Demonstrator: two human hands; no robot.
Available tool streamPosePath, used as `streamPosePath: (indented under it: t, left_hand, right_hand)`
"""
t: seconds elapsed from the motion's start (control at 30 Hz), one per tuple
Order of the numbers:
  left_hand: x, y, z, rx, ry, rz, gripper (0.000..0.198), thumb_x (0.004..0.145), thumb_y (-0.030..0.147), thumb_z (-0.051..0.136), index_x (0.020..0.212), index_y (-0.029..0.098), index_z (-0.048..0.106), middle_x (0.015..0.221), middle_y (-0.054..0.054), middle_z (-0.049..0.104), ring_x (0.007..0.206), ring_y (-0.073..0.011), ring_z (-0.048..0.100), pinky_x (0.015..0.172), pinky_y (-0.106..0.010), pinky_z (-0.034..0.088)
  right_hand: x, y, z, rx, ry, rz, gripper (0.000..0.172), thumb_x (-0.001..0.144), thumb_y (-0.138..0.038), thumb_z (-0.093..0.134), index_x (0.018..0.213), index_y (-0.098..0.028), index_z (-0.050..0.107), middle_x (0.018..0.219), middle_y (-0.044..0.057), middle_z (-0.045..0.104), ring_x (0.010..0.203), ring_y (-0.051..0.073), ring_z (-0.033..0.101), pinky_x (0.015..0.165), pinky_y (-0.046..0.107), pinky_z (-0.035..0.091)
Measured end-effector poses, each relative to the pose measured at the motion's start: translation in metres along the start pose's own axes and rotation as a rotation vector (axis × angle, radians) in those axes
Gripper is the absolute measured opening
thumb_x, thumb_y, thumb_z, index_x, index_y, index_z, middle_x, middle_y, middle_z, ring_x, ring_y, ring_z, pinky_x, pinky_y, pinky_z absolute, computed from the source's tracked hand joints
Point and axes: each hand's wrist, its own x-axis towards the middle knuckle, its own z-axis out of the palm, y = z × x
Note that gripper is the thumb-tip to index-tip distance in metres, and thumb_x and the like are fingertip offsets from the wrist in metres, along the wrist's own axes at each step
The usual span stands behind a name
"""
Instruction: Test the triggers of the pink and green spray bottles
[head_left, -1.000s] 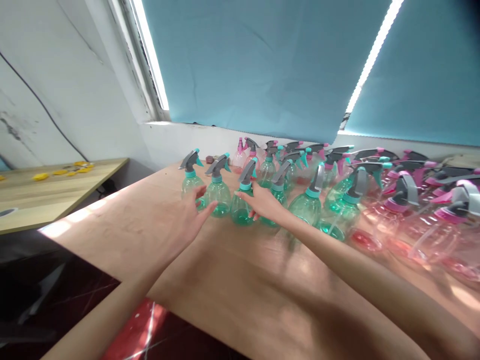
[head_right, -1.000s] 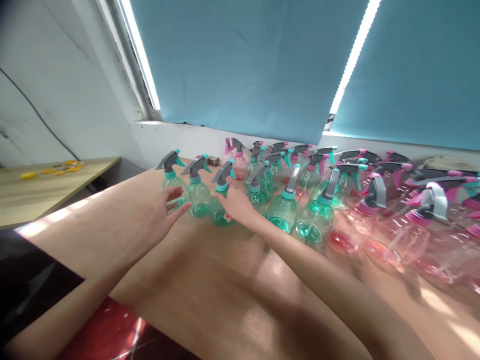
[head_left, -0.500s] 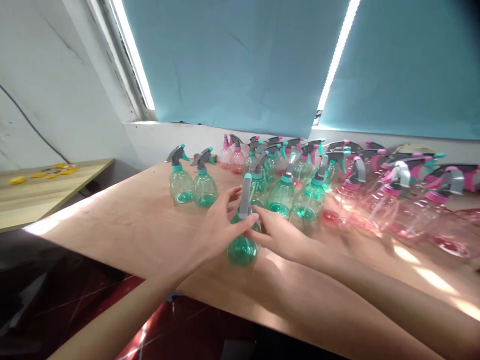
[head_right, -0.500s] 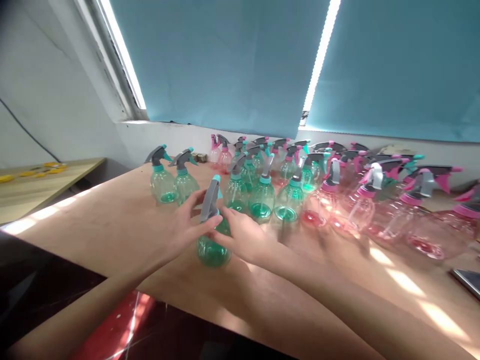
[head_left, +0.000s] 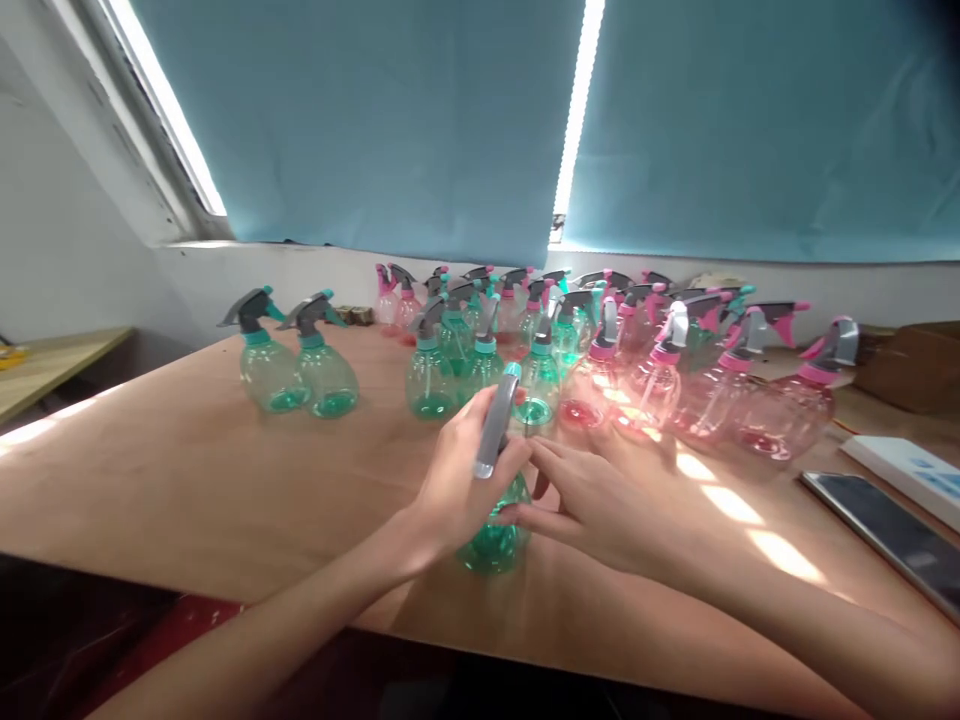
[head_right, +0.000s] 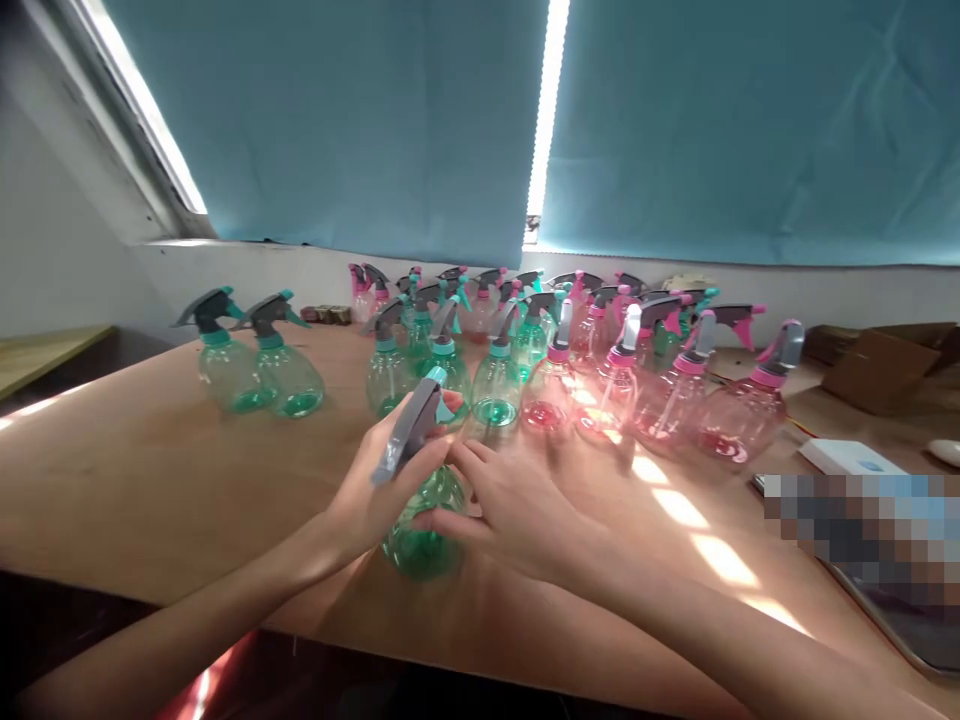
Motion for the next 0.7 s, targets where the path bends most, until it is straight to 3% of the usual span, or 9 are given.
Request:
streamPosePath:
  t: [0.07,0.17,0.3,0.4,0.5,0.6,0.7]
  left_hand:
    - [0.010,-0.004,0.013,-0.026,0.020,0.060,0.029,0.086,0.022,0.051,0.114,0.018,0.058,0.105,-0.006,0.064,0.085,-0.0175,0.062,0.078,-0.034,0.052]
    - [0.027,-0.010,0.029,-0.021,0.040,0.124,0.027,0.084,0.019,0.050,0.109,0.017,0.060,0.093,-0.003,0.062,0.080,-0.0150,0.057,0.079,-0.033,0.050]
    - [0.048,-0.016,0.044,-0.016,0.015,0.156,0.016,0.082,0.017,0.051,0.095,0.018,0.059,0.086,-0.001,0.058,0.082,-0.0153,0.055,0.079,-0.032,0.046]
    - [0.058,-0.019,0.049,-0.046,-0.037,0.157,0.017,0.082,0.015,0.050,0.096,0.019,0.059,0.082,0.001,0.056,0.079,-0.0142,0.053,0.071,-0.028,0.043]
    - [0.064,-0.020,0.052,-0.039,-0.083,0.144,0.019,0.082,0.014,0.048,0.096,0.019,0.060,0.080,0.001,0.055,0.070,-0.0122,0.046,0.064,-0.027,0.037]
    - [0.067,-0.020,0.053,-0.037,-0.115,0.133,0.015,0.081,0.014,0.048,0.088,0.018,0.061,0.075,0.002,0.054,0.063,-0.0112,0.041,0.059,-0.028,0.033]
    - [0.070,-0.018,0.053,-0.048,-0.154,0.109,0.011,0.080,0.014,0.048,0.083,0.017,0.058,0.070,0.003,0.049,0.059,-0.0106,0.037,0.056,-0.028,0.029]
  right_hand:
    - [-0.012,0.022,-0.006,-0.124,-0.002,0.028,0.045,0.090,-0.060,0.058,0.120,-0.025,0.059,0.096,0.007,0.072,0.092,0.030,0.068,0.077,0.045,0.054]
    - [-0.030,0.066,-0.008,-0.239,0.029,0.058,0.055,0.090,-0.068,0.050,0.130,-0.031,0.055,0.118,0.010,0.069,0.108,0.036,0.063,0.091,0.060,0.047]
    - [-0.046,0.113,-0.004,-0.142,-0.059,0.028,0.060,0.092,-0.063,0.051,0.131,-0.018,0.056,0.130,0.016,0.063,0.119,0.033,0.059,0.098,0.053,0.047]
    - [-0.051,0.125,-0.004,-0.096,-0.094,0.026,0.068,0.089,-0.064,0.056,0.135,-0.014,0.055,0.136,0.017,0.059,0.123,0.032,0.056,0.102,0.049,0.046]
    - [-0.054,0.126,-0.003,-0.094,-0.110,0.008,0.074,0.087,-0.068,0.056,0.138,-0.015,0.054,0.144,0.017,0.053,0.133,0.034,0.048,0.110,0.052,0.038]
    - [-0.057,0.126,0.000,-0.097,-0.101,0.016,0.075,0.087,-0.069,0.054,0.140,-0.015,0.054,0.148,0.019,0.048,0.142,0.037,0.036,0.114,0.057,0.030]
    - [-0.058,0.126,0.002,-0.078,-0.095,0.034,0.073,0.089,-0.067,0.054,0.140,-0.015,0.055,0.148,0.019,0.048,0.142,0.036,0.036,0.115,0.055,0.029]
